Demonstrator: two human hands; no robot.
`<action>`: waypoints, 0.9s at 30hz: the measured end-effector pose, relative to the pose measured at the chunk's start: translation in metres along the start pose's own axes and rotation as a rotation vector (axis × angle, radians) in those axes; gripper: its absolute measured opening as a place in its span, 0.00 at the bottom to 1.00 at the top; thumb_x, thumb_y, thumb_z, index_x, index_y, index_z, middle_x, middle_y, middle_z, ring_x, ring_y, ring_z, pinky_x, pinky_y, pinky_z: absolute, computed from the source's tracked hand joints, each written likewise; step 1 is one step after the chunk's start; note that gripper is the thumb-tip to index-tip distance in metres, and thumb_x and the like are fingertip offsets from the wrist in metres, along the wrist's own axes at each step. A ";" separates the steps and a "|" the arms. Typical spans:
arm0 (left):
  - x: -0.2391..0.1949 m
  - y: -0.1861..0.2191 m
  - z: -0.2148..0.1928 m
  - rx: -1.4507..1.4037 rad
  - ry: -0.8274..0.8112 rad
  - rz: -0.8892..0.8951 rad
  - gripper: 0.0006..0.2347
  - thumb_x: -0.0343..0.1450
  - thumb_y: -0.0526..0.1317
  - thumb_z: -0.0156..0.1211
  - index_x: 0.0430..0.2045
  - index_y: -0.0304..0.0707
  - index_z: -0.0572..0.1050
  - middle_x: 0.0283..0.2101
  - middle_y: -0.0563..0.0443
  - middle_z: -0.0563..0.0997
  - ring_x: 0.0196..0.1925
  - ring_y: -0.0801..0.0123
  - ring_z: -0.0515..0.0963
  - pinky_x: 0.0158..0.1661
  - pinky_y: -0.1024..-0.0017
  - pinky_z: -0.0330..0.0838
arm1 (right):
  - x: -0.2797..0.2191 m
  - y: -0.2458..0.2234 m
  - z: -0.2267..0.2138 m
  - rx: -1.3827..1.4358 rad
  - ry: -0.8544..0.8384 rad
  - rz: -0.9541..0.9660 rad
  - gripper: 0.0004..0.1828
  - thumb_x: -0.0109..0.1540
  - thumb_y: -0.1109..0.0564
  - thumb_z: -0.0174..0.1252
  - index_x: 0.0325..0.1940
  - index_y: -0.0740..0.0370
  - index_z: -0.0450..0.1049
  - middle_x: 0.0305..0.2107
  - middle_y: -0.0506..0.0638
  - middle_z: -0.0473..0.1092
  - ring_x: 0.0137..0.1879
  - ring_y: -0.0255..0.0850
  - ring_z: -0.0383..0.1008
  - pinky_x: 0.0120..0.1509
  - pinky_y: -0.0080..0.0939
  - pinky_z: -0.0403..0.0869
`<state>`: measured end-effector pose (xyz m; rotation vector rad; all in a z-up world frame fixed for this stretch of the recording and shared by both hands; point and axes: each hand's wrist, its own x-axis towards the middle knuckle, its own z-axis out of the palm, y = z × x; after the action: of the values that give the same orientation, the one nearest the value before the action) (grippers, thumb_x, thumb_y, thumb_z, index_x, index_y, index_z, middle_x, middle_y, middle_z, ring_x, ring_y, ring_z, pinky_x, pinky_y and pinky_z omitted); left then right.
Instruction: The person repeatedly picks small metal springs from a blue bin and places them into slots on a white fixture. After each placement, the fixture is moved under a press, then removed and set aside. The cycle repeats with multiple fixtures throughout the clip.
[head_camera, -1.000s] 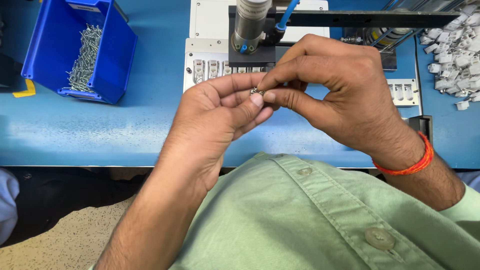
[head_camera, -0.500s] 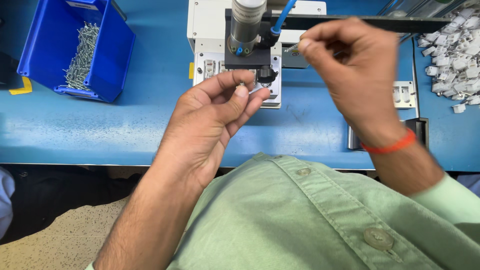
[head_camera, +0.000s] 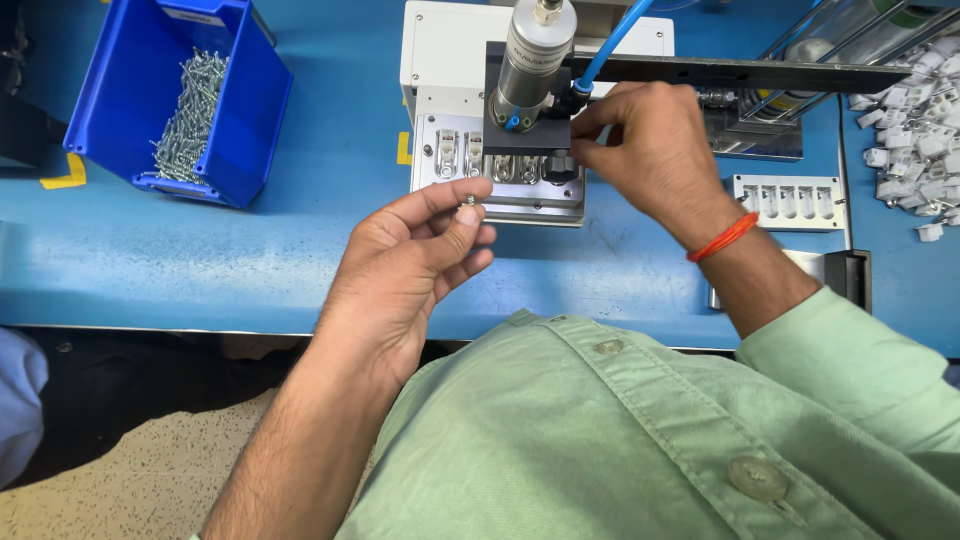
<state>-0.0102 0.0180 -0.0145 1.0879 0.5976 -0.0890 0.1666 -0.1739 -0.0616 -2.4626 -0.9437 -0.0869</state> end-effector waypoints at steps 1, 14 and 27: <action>0.000 0.000 -0.001 0.027 0.001 0.003 0.12 0.71 0.34 0.60 0.48 0.33 0.81 0.36 0.53 0.79 0.39 0.76 0.79 0.43 0.76 0.79 | 0.002 -0.004 -0.007 -0.010 -0.035 0.035 0.11 0.55 0.58 0.73 0.42 0.58 0.86 0.35 0.53 0.80 0.34 0.41 0.79 0.42 0.41 0.76; 0.007 0.017 0.018 0.256 -0.161 0.213 0.12 0.67 0.31 0.67 0.43 0.31 0.80 0.37 0.50 0.85 0.39 0.76 0.83 0.43 0.77 0.82 | -0.045 -0.087 -0.067 0.511 -0.091 0.067 0.10 0.63 0.57 0.68 0.47 0.60 0.84 0.35 0.48 0.81 0.37 0.31 0.78 0.43 0.32 0.77; 0.011 0.019 0.007 0.019 -0.058 0.153 0.13 0.72 0.32 0.59 0.50 0.28 0.76 0.43 0.46 0.85 0.42 0.70 0.86 0.45 0.74 0.83 | -0.046 -0.048 -0.050 0.615 0.207 0.118 0.05 0.71 0.61 0.66 0.49 0.65 0.81 0.40 0.48 0.78 0.45 0.29 0.77 0.52 0.31 0.77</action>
<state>0.0084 0.0230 -0.0021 1.1418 0.4611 0.0066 0.1072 -0.1951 -0.0077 -1.8897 -0.6155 -0.0076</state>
